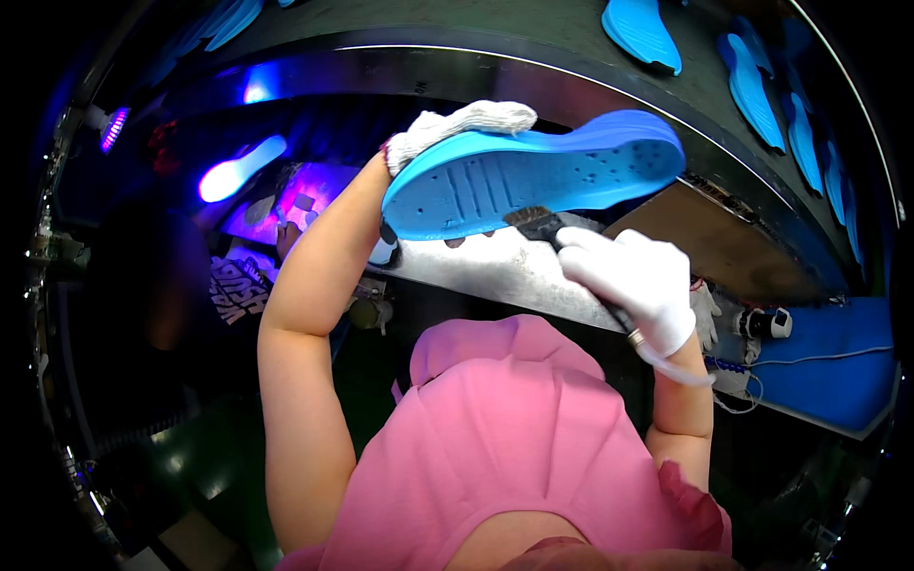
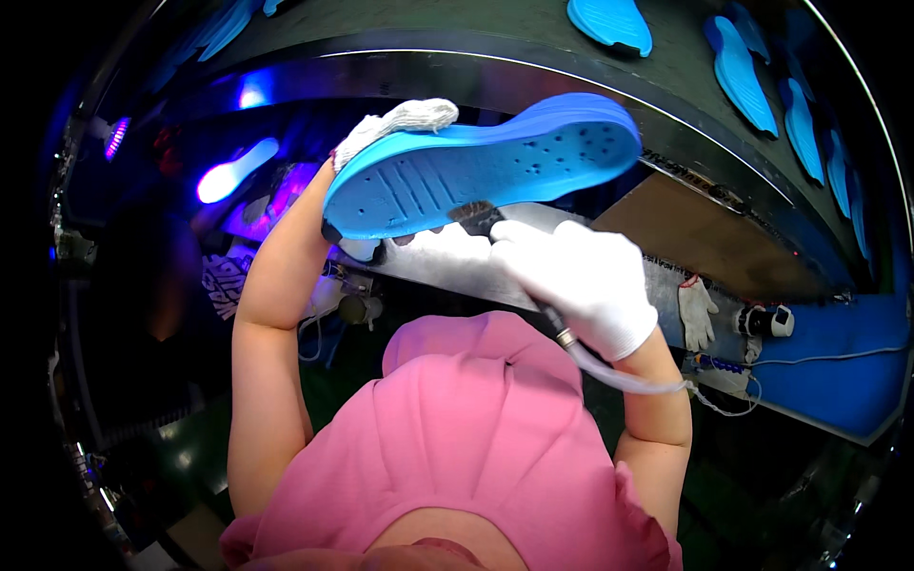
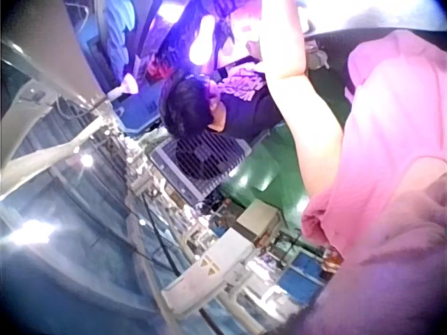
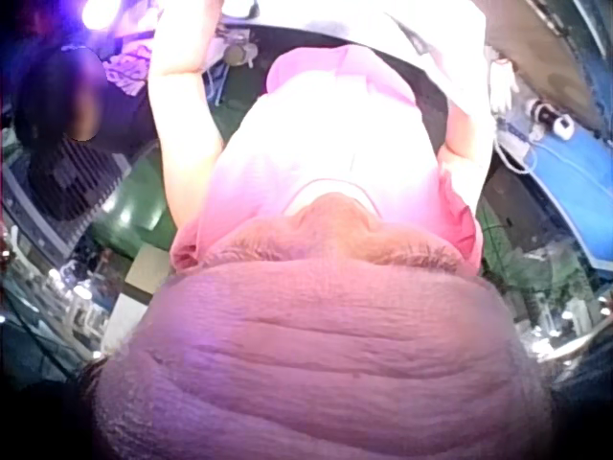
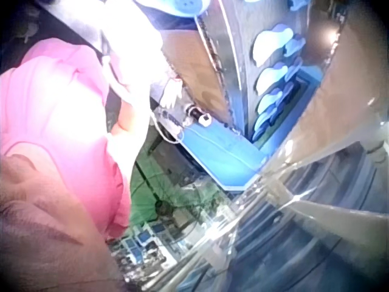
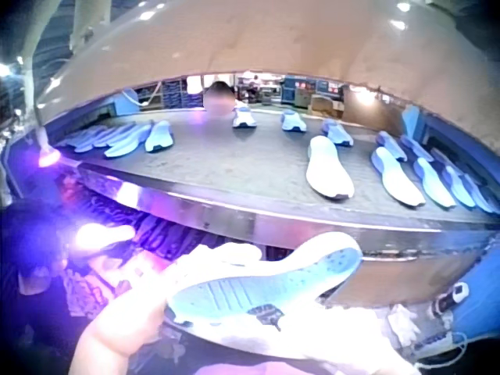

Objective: The person picks up blue shoe soles from a conveyor belt and applies a liquid to the interior surface using a brush before returning them to the belt.

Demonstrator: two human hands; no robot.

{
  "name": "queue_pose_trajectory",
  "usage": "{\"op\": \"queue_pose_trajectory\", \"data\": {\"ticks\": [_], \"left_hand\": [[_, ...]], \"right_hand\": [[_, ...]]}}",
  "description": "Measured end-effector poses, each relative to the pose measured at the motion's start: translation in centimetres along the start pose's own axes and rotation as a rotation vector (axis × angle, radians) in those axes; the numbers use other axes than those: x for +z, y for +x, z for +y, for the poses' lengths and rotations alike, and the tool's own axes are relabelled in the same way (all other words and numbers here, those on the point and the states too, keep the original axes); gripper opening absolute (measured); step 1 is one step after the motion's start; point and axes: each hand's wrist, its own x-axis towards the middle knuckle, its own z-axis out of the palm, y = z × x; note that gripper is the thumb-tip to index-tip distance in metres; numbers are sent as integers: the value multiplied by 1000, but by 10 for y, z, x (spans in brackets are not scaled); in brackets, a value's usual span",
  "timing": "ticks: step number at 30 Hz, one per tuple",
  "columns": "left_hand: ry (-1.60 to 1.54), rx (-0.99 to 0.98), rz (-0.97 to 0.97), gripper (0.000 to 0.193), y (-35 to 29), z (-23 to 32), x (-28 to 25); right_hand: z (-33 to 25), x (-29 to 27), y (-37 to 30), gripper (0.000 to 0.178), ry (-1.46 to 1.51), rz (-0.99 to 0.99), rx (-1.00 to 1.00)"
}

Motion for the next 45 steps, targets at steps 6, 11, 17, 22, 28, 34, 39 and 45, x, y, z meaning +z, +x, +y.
{"op": "queue_pose_trajectory", "data": {"ticks": [6, 11, 17, 22, 28, 34, 39, 45], "left_hand": [[382, 1023, 21, 68, 20, -52, -38], [-98, 1186, -110, 68, -3, -73, 29], [-540, 820, -302, 90, -12, -74, 46], [-347, 952, 43, 102, -21, -65, 56], [-345, 1076, -222, 95, -6, -76, 28], [-529, 1100, -90, 99, -12, -64, 39], [-655, 1051, -49, 99, 2, -67, 25], [-557, 952, -472, 95, -21, -30, -28]], "right_hand": [[6, -1, -3, 23, 871, 391, 250], [2, 20, 15, 18, 730, 687, 506], [-13, 22, 18, 18, 775, 646, 465], [-14, 18, 19, 17, 1001, 784, 460], [-14, 20, 16, 14, 921, 758, 555], [-19, 25, 14, 17, 898, 689, 542], [-15, 40, 18, 19, 726, 571, 544], [-16, 42, -9, 22, 830, 844, 606]]}}
